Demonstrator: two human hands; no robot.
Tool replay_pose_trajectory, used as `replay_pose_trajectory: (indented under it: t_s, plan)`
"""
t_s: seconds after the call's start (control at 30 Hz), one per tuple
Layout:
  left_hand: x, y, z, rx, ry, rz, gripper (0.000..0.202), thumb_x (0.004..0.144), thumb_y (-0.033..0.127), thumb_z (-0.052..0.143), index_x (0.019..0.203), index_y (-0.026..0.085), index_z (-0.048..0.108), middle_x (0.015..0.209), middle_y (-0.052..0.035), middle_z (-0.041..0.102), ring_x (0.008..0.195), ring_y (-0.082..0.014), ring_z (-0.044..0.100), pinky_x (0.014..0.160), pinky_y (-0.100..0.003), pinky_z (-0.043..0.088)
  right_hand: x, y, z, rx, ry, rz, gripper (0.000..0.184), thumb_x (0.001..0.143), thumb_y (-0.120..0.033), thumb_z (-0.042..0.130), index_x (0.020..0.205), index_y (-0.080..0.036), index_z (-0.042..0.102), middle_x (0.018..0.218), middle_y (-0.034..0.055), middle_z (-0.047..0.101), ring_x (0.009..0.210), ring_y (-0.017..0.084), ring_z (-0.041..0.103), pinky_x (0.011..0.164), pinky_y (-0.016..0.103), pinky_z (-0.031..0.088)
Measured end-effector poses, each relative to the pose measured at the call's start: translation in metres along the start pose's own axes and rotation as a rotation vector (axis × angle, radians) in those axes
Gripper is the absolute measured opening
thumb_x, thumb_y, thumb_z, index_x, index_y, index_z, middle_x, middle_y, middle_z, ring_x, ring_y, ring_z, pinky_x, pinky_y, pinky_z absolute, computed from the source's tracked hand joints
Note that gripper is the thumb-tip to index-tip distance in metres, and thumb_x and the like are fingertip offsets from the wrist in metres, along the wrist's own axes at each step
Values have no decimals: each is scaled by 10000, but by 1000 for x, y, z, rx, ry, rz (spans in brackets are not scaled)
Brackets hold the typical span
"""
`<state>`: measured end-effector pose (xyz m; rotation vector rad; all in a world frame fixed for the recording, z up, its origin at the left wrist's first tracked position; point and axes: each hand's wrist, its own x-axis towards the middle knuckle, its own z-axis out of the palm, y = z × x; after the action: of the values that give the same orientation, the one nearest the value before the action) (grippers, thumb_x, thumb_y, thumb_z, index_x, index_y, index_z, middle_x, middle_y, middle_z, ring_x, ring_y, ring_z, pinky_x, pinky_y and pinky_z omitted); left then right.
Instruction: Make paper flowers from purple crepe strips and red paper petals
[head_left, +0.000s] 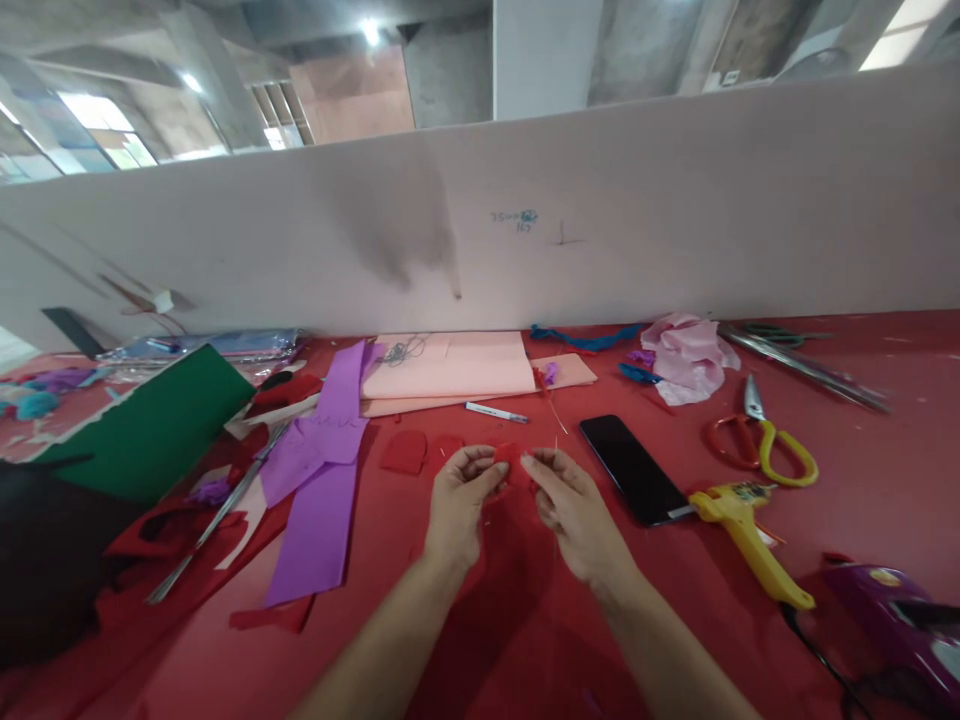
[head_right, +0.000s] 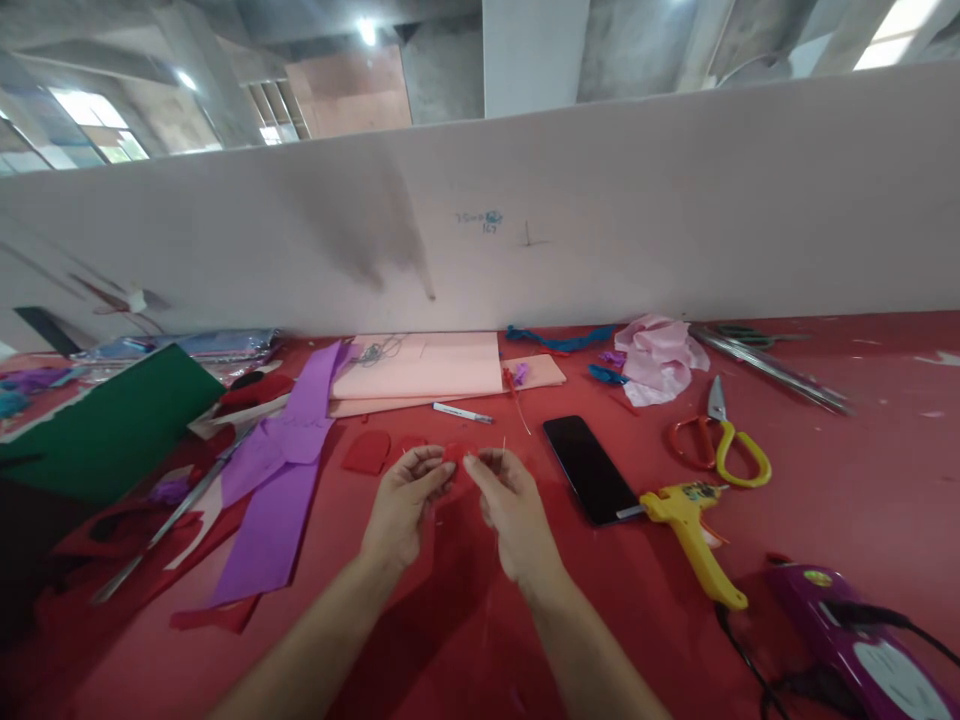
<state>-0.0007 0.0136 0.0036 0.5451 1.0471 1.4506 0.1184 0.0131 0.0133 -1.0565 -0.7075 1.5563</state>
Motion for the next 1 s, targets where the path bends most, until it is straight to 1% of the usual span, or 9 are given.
replay_pose_trajectory:
  t_s: [0.1,0.2,0.3,0.43,0.53,0.63,0.7,0.8,1.0]
  plan:
    - [-4,5,1,15,-14,-8,327,568,191,826,857,155,679,777,-4,678,674,-87,601,630,-194,460,-1,2,-1,-85,-58,35,322,652,-385,802,760,-178,580,517,-111,392,409,17,200,403,208,110]
    - [-7,9,1,81,-81,-32,308,609,227,810,892,153,716,842,-34,694,737,-111,604,657,-209,452,-1,3,-3,-120,-69,34,305,663,-382,793,717,-174,576,496,-109,373,428,30,203,411,214,128]
    - [-7,12,0,156,-122,-45,244,635,286,805,819,140,736,807,-45,696,715,-114,588,649,-215,440,-2,3,-3,-154,-47,27,298,651,-388,795,712,-178,591,517,-93,421,442,39,225,416,215,150]
    - [-6,12,-2,159,-102,-42,239,601,319,829,732,144,733,731,-23,680,667,-105,569,642,-219,441,-3,2,-3,-225,2,-35,296,638,-405,803,688,-190,606,548,-75,432,471,58,259,425,215,189]
    - [-3,12,-4,102,-68,-61,255,562,324,852,695,148,725,667,7,648,601,-77,529,610,-203,428,-3,1,-4,-254,53,-125,296,718,-480,735,766,-198,655,605,-57,440,509,73,298,446,214,233]
    - [2,12,-7,32,-50,-91,288,521,336,873,667,145,715,626,22,627,544,-57,492,575,-194,412,-3,-1,-6,-193,65,-159,344,802,-538,631,910,-216,687,676,-37,474,533,78,330,457,215,245]
    - [4,13,-8,10,-43,-94,297,509,336,880,666,144,716,614,25,623,531,-53,487,564,-190,406,-4,-1,-7,-197,41,-149,337,785,-510,667,947,-216,696,649,-44,450,527,76,313,454,215,229]
    - [5,14,-7,3,-50,-112,301,507,332,883,690,146,732,623,19,637,528,-50,491,562,-186,406,-5,-1,-7,-214,-4,-107,318,728,-450,744,925,-203,710,585,-63,399,505,65,264,443,212,195]
    - [1,12,-6,116,-155,-132,299,545,353,861,720,136,753,670,-29,679,595,-90,538,599,-206,418,-4,1,-5,-113,-10,-68,253,673,-389,787,794,-178,715,540,-73,387,475,46,215,429,218,143]
